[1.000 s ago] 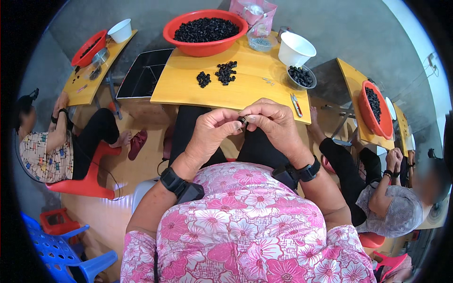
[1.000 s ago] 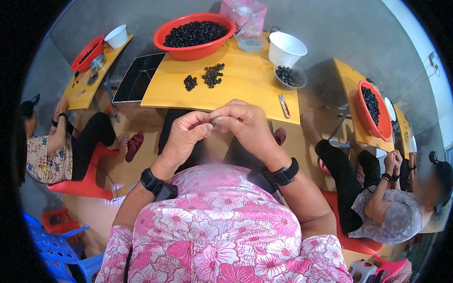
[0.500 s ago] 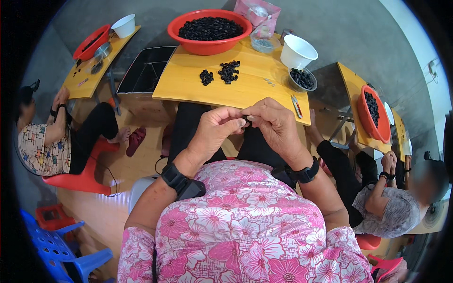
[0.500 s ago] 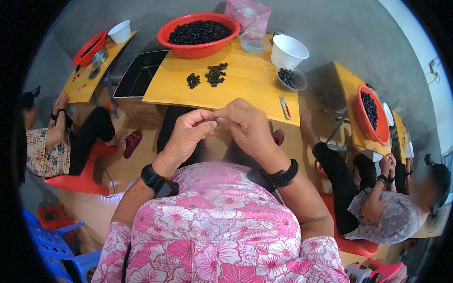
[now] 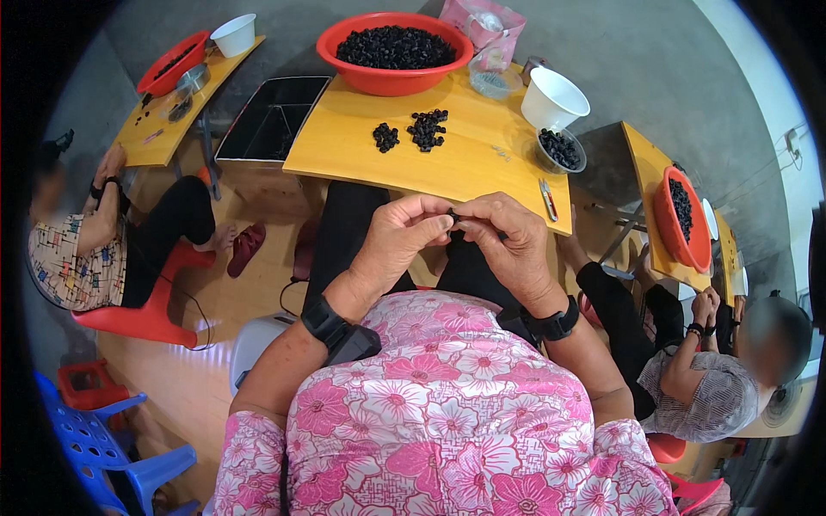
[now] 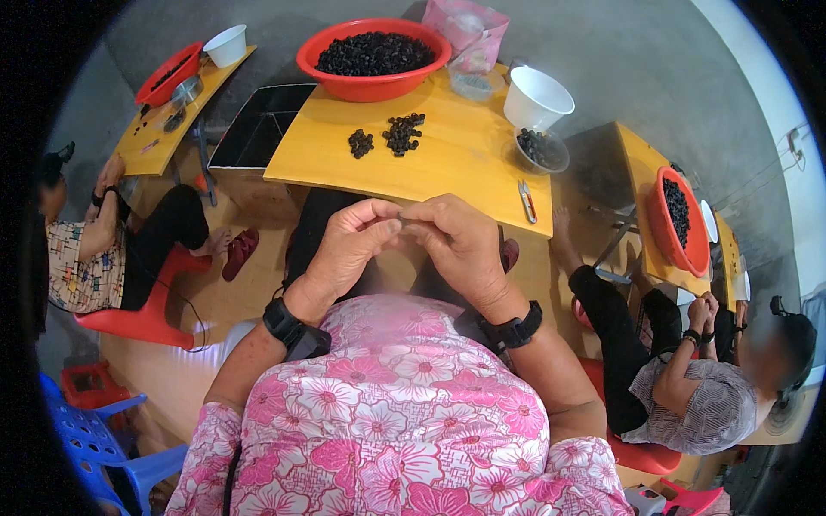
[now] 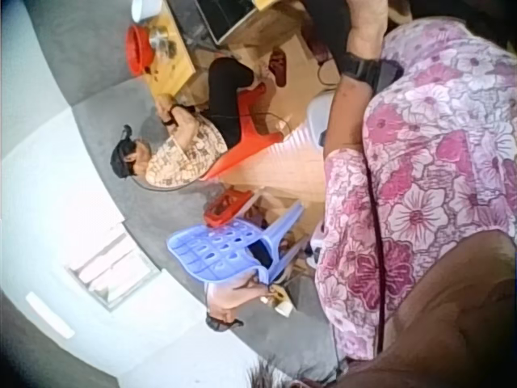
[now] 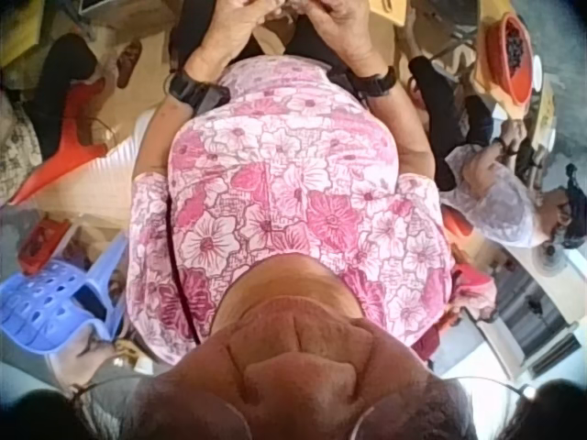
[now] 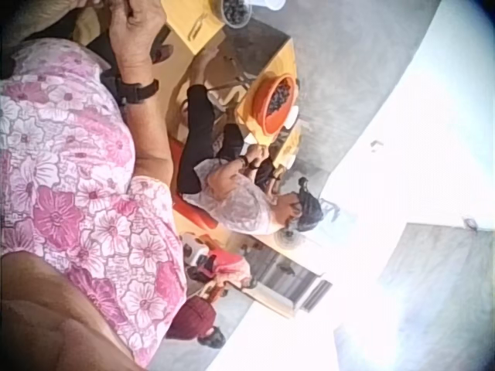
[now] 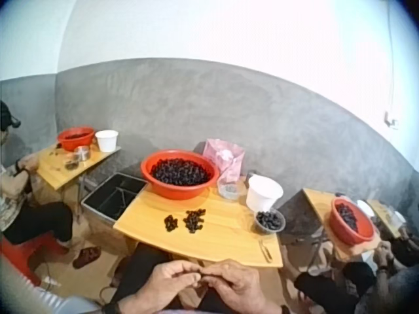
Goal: Assembling small black plastic components by hand at a workbench.
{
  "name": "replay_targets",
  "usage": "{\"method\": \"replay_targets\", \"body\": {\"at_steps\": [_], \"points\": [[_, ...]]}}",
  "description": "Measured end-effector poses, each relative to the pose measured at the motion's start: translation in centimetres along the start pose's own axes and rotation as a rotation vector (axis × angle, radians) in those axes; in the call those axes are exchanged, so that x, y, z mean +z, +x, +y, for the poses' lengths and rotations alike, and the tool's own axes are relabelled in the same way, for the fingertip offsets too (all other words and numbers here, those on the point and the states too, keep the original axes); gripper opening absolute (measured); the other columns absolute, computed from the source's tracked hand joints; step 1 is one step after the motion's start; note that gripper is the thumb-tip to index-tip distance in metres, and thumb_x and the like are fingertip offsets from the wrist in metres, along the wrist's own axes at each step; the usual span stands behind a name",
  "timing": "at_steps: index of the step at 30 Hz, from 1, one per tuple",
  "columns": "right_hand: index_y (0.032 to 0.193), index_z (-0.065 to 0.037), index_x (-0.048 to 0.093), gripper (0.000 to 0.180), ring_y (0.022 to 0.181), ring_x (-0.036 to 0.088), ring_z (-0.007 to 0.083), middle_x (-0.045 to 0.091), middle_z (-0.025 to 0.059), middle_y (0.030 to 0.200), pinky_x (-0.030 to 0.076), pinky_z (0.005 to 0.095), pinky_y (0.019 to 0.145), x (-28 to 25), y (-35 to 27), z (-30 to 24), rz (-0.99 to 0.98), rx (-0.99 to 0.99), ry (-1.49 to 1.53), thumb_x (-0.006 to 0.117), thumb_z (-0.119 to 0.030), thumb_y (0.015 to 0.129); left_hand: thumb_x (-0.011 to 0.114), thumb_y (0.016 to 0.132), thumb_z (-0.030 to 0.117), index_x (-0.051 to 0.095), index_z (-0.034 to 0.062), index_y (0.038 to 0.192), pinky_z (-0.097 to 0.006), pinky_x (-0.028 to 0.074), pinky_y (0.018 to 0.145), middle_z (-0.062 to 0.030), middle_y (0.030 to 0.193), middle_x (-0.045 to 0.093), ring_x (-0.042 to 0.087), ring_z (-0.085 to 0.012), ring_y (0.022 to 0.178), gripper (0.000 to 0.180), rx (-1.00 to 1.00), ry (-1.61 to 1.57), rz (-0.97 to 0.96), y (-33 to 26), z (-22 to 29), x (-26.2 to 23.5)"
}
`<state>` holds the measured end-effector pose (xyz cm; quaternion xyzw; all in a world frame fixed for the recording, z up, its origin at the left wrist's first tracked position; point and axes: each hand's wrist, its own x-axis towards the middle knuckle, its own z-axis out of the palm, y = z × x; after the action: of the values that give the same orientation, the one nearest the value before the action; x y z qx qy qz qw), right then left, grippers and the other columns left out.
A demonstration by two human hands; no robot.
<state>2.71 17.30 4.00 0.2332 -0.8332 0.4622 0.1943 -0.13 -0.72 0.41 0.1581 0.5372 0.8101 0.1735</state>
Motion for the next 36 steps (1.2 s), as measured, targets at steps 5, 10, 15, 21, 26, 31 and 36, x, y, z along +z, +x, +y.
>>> {"method": "replay_targets", "body": {"at_steps": [5, 10, 15, 21, 26, 31, 36], "points": [[0.094, -0.008, 0.069, 0.022, 0.074, 0.063, 0.0226, 0.065, 0.0082, 0.082, 0.050, 0.0295, 0.066, 0.7, 0.4, -0.4, 0.045, 0.074, 0.004, 0.072, 0.000, 0.074, 0.061, 0.092, 0.010, 0.063, 0.0016, 0.108, -0.017, 0.045, 0.068, 0.0002, 0.094, 0.064, 0.057, -0.0048, 0.080, 0.017, 0.005, 0.012, 0.013, -0.1, -0.1, -0.5], [0.090, -0.008, 0.070, 0.020, 0.072, 0.062, 0.0221, 0.064, 0.0079, 0.081, 0.049, 0.0293, 0.065, 0.8, 1.3, 0.6, -0.005, -0.036, -0.050, 0.073, 0.000, 0.072, 0.061, 0.092, 0.010, 0.063, 0.0015, 0.107, -0.017, 0.045, 0.068, 0.0007, 0.093, 0.063, 0.057, -0.0044, 0.079, 0.017, -0.028, -0.009, 0.016, 0.1, -0.4, -1.0], [0.087, -0.006, 0.070, 0.017, 0.072, 0.062, 0.0203, 0.063, 0.0075, 0.079, 0.048, 0.0275, 0.064, 1.7, 2.3, 2.4, -0.091, 0.020, 0.053, 0.071, 0.002, 0.073, 0.060, 0.092, 0.009, 0.064, -0.0001, 0.106, -0.021, 0.049, 0.071, -0.0021, 0.090, 0.065, 0.058, -0.0061, 0.076, 0.017, -0.080, -0.034, 0.059, 0.4, -1.0, -2.4], [0.086, -0.002, 0.069, 0.009, 0.073, 0.062, 0.0168, 0.065, 0.0086, 0.083, 0.048, 0.0269, 0.065, 3.0, 3.6, 5.8, -0.282, 0.328, 0.294, 0.070, -0.001, 0.077, 0.059, 0.093, 0.008, 0.064, 0.0019, 0.103, -0.019, 0.047, 0.071, 0.0017, 0.087, 0.062, 0.056, -0.0039, 0.076, 0.013, -0.127, -0.038, 0.131, 0.9, -3.1, -4.1], [0.094, -0.002, 0.070, 0.017, 0.073, 0.064, 0.0214, 0.066, 0.0103, 0.085, 0.051, 0.0312, 0.067, 3.5, 5.5, 12.4, -0.069, 0.426, 0.002, 0.070, -0.005, 0.078, 0.060, 0.092, 0.008, 0.063, 0.0018, 0.101, -0.021, 0.048, 0.073, 0.0002, 0.088, 0.064, 0.058, -0.0053, 0.078, 0.011, -0.190, -0.025, 0.129, 1.5, -6.0, -6.0], [0.098, -0.005, 0.070, 0.022, 0.075, 0.063, 0.0267, 0.066, 0.0126, 0.088, 0.051, 0.0355, 0.071, 3.2, 8.7, 17.1, -0.013, 0.389, -0.185, 0.067, -0.003, 0.077, 0.060, 0.090, 0.005, 0.064, 0.0020, 0.101, -0.021, 0.046, 0.076, 0.0006, 0.092, 0.064, 0.058, -0.0057, 0.082, 0.012, -0.246, -0.082, 0.089, 2.3, -6.7, -6.4], [0.097, -0.008, 0.071, 0.024, 0.078, 0.062, 0.0285, 0.063, 0.0121, 0.084, 0.050, 0.0363, 0.072, 4.0, 11.0, 20.0, -0.061, 0.263, -0.261, 0.065, -0.001, 0.076, 0.059, 0.088, 0.002, 0.064, 0.0023, 0.100, -0.020, 0.045, 0.078, 0.0020, 0.093, 0.064, 0.056, -0.0044, 0.083, 0.013, -0.304, -0.157, 0.084, 2.9, -6.7, -6.7]]}}
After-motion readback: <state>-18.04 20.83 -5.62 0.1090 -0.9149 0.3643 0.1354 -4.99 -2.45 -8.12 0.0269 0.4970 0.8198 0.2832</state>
